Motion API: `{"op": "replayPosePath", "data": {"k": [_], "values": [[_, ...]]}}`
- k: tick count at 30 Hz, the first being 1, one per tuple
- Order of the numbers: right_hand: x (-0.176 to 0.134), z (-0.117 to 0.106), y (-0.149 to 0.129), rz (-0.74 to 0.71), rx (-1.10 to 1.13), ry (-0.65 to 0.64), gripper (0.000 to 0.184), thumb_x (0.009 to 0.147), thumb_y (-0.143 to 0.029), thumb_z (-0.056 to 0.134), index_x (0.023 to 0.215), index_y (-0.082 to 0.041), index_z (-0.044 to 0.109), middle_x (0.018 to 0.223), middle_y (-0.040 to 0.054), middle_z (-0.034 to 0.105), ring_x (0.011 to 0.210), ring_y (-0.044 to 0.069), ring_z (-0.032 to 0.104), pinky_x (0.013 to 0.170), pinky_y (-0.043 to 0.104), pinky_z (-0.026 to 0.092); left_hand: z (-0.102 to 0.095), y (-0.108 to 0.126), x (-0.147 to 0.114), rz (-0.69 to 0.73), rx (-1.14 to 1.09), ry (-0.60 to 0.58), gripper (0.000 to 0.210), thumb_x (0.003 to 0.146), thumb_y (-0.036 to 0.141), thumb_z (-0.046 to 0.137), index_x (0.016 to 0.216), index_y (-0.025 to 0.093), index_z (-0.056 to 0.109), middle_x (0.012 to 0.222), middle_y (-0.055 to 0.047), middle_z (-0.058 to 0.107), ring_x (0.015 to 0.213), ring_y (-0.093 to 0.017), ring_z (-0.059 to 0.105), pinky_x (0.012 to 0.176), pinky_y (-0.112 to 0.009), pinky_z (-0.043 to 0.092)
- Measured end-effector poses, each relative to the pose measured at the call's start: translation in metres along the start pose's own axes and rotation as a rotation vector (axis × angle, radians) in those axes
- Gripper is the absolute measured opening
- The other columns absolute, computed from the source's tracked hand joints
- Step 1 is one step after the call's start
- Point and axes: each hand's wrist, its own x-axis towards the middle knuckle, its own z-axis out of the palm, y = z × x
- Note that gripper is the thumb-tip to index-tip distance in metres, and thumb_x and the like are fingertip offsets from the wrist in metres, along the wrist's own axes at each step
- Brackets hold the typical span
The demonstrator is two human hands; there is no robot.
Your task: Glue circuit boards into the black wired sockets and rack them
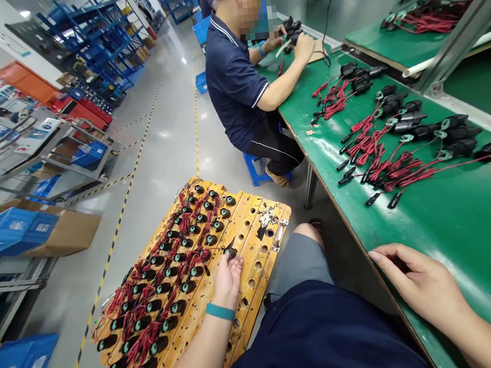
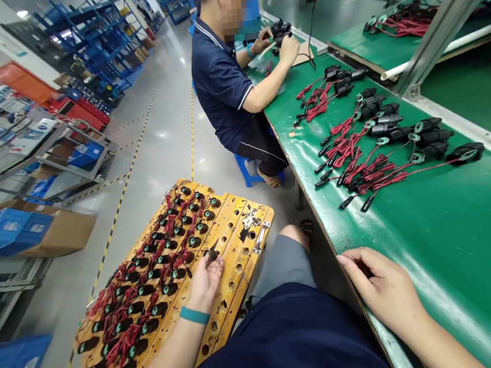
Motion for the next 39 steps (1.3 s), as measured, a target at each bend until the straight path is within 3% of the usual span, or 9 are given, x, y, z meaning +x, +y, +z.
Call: {"op": "replayPosePath", "data": {"k": [6,12,20,23,26,31,35,39], "values": [[-0.001,0.0,0.001,-0.027,-0.02,-0.006,0.026,0.098,-0.048,0.061,0.093,-0.025,0.071,0.087,0.0005,0.074,0.076,0.018,0.07,0.069,0.028,0.052,0.006,0.001,0.019,-0.061,0.076,0.0,0.02,0.101,0.031,0.061,0.107,0.012,0.065,0.095,-0.004,0.071,0.076,-0.014,0.07,0.065,-0.028,0.062],[0.001,-0.002,-0.004,-0.02,-0.025,-0.017,0.028,0.097,-0.049,0.06,0.093,-0.024,0.072,0.088,0.0021,0.075,0.078,0.02,0.071,0.071,0.029,0.053,0.002,0.004,0.019,-0.074,0.158,-0.043,0.017,0.102,0.026,0.059,0.096,0.011,0.059,0.083,-0.015,0.074,0.068,-0.016,0.075,0.062,-0.023,0.063],[0.001,-0.005,-0.006,-0.008,-0.044,-0.017,0.03,0.097,-0.05,0.06,0.09,-0.024,0.072,0.087,0.0025,0.075,0.077,0.021,0.071,0.07,0.03,0.052,-0.019,0.014,0.017,-0.077,0.388,-0.098,0.031,0.096,0.036,0.067,0.078,0.015,0.054,0.077,-0.017,0.073,0.063,-0.019,0.074,0.059,-0.027,0.061],[0.001,-0.005,-0.005,-0.001,-0.046,-0.028,0.031,0.097,-0.051,0.06,0.091,-0.024,0.073,0.088,0.003,0.075,0.078,0.021,0.071,0.07,0.03,0.052,-0.032,0.018,0.016,0.051,0.531,-0.097,0.035,0.093,0.044,0.066,0.075,0.016,0.054,0.075,-0.016,0.072,0.06,-0.019,0.071,0.054,-0.029,0.058],[0.0,-0.005,-0.004,0.004,-0.05,-0.025,0.032,0.096,-0.052,0.06,0.091,-0.024,0.073,0.089,0.0035,0.076,0.078,0.021,0.071,0.071,0.031,0.052,-0.053,0.03,0.013,0.317,0.695,-0.02,0.034,0.09,0.049,0.066,0.085,0.017,0.057,0.073,-0.008,0.067,0.058,-0.018,0.064,0.053,-0.028,0.053],[0.0,-0.005,-0.004,-0.009,-0.058,-0.015,0.033,0.095,-0.053,0.059,0.089,-0.024,0.074,0.087,0.0037,0.077,0.076,0.022,0.072,0.069,0.031,0.052,-0.083,0.048,0.016,0.775,0.961,0.15,0.034,0.077,0.04,0.076,0.099,0.02,0.057,0.097,-0.008,0.064,0.095,-0.027,0.064,0.088,-0.04,0.053],[0.002,-0.004,-0.006,0.002,-0.073,-0.01,0.035,0.094,-0.055,0.059,0.088,-0.025,0.074,0.087,0.003,0.077,0.075,0.022,0.072,0.067,0.032,0.052,-0.089,0.041,0.027,0.914,1.166,0.157,0.03,0.078,0.028,0.072,0.103,0.02,0.058,0.106,-0.012,0.064,0.108,-0.033,0.062,0.098,-0.046,0.048],[0.003,-0.004,-0.007,0.006,-0.076,-0.01,0.034,0.094,-0.055,0.059,0.088,-0.025,0.074,0.087,0.0028,0.077,0.074,0.022,0.073,0.067,0.031,0.052,-0.088,0.033,0.037,0.967,1.308,0.19,0.033,0.085,0.025,0.063,0.116,0.017,0.055,0.101,-0.013,0.066,0.094,-0.031,0.067,0.083,-0.041,0.051]]}}
